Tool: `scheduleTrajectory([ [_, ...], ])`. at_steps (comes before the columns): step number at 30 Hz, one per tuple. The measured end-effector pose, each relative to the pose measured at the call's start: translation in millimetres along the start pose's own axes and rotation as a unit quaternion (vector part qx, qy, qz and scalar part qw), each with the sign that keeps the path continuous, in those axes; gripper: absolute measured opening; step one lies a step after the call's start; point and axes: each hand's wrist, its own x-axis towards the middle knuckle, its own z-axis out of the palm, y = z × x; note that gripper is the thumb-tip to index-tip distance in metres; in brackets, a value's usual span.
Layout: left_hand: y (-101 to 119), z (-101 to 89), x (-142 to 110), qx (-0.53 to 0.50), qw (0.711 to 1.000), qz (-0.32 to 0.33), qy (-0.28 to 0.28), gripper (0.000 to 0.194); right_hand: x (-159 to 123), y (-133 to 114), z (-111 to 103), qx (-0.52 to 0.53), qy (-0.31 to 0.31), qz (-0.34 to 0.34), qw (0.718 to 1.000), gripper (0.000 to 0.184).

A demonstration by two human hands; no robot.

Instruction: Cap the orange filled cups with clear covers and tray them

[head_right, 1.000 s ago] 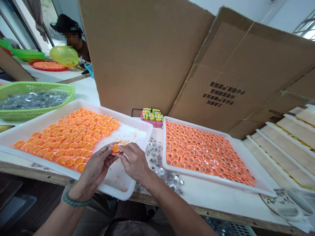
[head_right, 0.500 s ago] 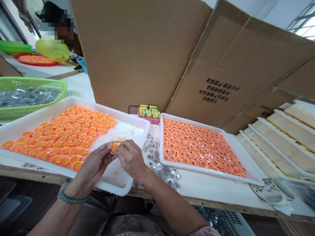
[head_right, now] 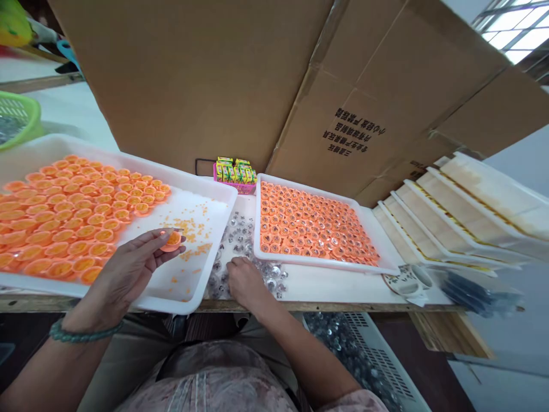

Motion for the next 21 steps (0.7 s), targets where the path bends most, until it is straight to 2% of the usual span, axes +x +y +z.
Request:
scheduleTrajectory([
  [4, 1, 0.7, 0, 0.008, 1.000, -0.004, 0.014, 0.023, 7, 0, 7, -0.047, 0.004, -0.014, 0.999, 0.014],
  [10, 2, 0.8, 1, 0.014, 1.000, -0.003, 0.024, 0.022, 4, 8, 13, -0.059, 0.035, -0.009, 0.998, 0.015],
  [14, 1, -0.4, 1, 0.012, 1.000, -0.003, 0.019, 0.021, -3, 11, 15, -0.041, 0.053, -0.014, 0.998, 0.013],
  [19, 0, -0.7, 3, 0.016, 1.000, -0.004, 0.015, 0.021, -6, 14, 19, -0.007, 0.061, -0.008, 0.998, 0.020],
  [21, 0, -0.8, 3, 0.016, 1.000, -0.003, 0.014, 0.022, -5, 14, 20, 0.038, 0.104, 0.003, 0.994, 0.018],
])
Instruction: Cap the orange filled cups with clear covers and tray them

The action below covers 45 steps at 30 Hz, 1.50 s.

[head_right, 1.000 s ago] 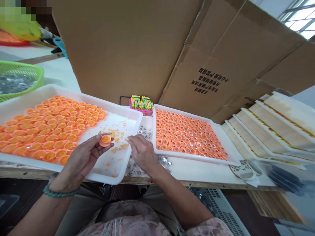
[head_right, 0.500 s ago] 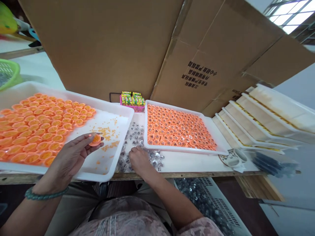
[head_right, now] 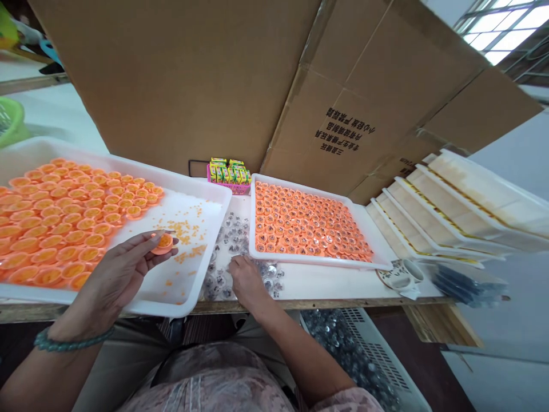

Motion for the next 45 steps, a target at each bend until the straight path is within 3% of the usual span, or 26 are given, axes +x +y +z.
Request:
scheduleTrajectory([
  [3, 1, -0.6, 0, -0.004, 1.000, 0.000, 0.002, 0.021, 1, -2, -3, 0.112, 0.101, 0.032, 0.988, 0.013],
  [5, 1, -1.2, 0, -0.007, 1.000, 0.000, -0.001, 0.022, 3, -6, -10, 0.217, 0.144, 0.073, 0.963, 0.010],
  [7, 1, -1.8, -1, -0.009, 1.000, 0.002, -0.005, 0.024, 6, -12, -18, 0.353, 0.157, 0.123, 0.914, 0.011],
  [12, 1, -1.8, -2, -0.012, 1.000, -0.005, -0.008, 0.023, 18, -30, -39, 0.628, 0.118, 0.181, 0.748, 0.026],
  [14, 2, -1.0, -3, -0.012, 1.000, -0.003, -0.012, 0.023, 23, -36, -44, 0.671, 0.109, 0.193, 0.707, 0.023],
  [16, 3, -0.2, -3, -0.010, 1.000, -0.002, -0.018, 0.023, 27, -40, -48, 0.691, 0.109, 0.202, 0.685, 0.022],
  [25, 3, 1.3, -6, 0.004, 0.998, -0.013, -0.054, 0.023, 34, -43, -54, 0.715, 0.088, 0.185, 0.668, 0.031],
  [33, 1, -0.3, -7, 0.012, 0.998, -0.015, -0.060, 0.033, 48, -55, -53, 0.768, 0.091, 0.162, 0.612, 0.023],
  [41, 0, 1.5, -7, 0.004, 0.995, -0.004, -0.095, 0.033, 72, -76, -48, 0.737, 0.069, 0.215, 0.637, 0.025],
  [45, 0, 1.8, -8, 0.026, 0.994, 0.007, -0.109, 0.036, 81, -81, -49, 0.710, 0.047, 0.210, 0.670, 0.023],
])
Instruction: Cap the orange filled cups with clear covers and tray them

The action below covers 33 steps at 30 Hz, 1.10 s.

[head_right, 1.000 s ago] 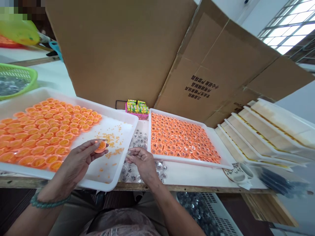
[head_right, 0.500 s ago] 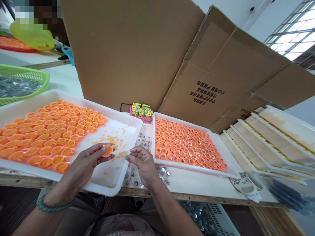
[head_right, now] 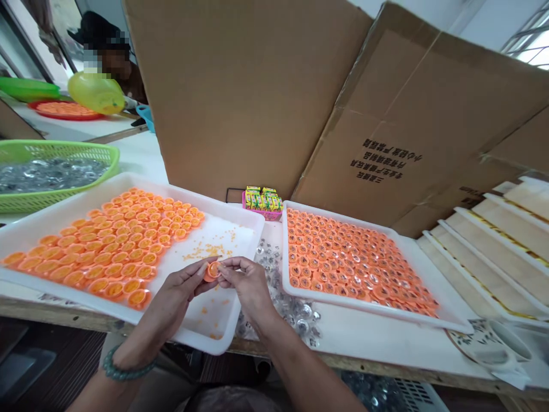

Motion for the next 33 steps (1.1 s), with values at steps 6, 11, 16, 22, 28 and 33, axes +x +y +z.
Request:
scheduleTrajectory([
  [6, -3, -1.0, 0, 0.026, 0.999, 0.007, -0.017, 0.036, 4, -6, 1, -0.094, -0.006, -0.026, 0.995, 0.023],
  [11, -4, -1.7, 0, 0.026, 0.999, 0.004, -0.021, 0.039, 7, -7, -3, -0.117, -0.023, -0.029, 0.992, 0.028],
  [16, 1, 2.1, -3, 0.054, 0.998, 0.013, -0.040, 0.037, 10, -8, -4, -0.121, -0.023, -0.031, 0.992, 0.024],
  [22, 0, -0.1, -7, 0.133, 0.990, 0.032, -0.039, 0.045, 4, -7, 1, -0.128, -0.036, -0.045, 0.990, 0.013],
  [28, 8, 3.6, -7, 0.141, 0.989, 0.013, -0.037, 0.074, 0, -7, -4, -0.199, -0.022, -0.095, 0.975, 0.026],
  [33, 5, 1.1, -5, 0.168, 0.983, -0.064, -0.044, 0.083, -7, -5, -14, -0.254, -0.072, -0.107, 0.959, 0.016],
])
